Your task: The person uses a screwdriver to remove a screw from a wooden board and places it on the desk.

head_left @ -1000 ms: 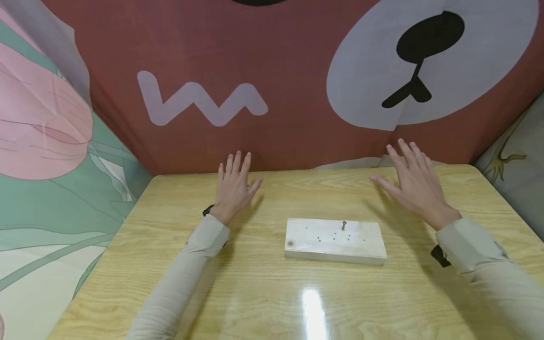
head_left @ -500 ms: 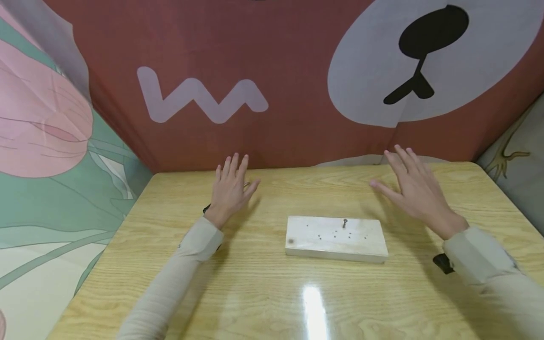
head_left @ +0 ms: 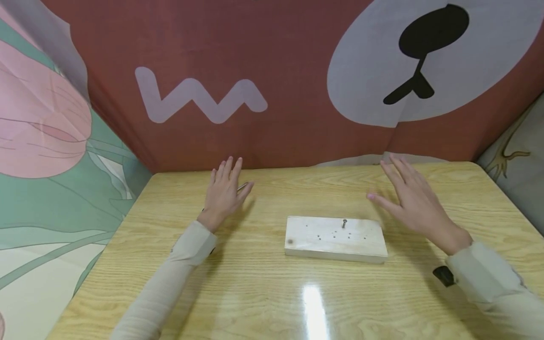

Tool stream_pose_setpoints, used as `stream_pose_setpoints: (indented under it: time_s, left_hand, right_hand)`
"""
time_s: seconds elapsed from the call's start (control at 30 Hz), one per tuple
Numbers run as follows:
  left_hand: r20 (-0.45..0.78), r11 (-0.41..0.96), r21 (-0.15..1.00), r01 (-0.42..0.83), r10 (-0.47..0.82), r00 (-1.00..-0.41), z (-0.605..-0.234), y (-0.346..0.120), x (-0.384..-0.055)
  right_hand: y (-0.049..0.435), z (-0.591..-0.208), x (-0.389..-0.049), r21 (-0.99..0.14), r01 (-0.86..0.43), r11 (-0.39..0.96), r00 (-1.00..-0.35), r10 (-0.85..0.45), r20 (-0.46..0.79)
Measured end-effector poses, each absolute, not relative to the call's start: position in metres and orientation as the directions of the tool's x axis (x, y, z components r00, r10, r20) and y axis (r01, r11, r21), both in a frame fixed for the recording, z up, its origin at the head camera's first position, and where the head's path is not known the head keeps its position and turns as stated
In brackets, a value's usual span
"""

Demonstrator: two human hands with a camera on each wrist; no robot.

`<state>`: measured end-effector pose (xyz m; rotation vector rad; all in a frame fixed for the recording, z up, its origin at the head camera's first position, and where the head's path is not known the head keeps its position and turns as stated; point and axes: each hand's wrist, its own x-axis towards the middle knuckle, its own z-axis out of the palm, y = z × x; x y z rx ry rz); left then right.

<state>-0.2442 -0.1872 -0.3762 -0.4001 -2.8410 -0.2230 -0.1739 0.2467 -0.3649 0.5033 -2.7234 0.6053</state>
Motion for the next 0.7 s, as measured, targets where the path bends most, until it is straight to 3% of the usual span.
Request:
stream_pose_setpoints:
  time_s: [0.7]
  left_hand:
    - [0.297, 0.945, 0.131, 0.301, 0.252, -0.921, -0.381, -0.206, -0.232]
  right_hand:
    - [0.239, -0.363, -0.145, -0.410, -0.394, 0.823, -0.911, -0.288, 0.296]
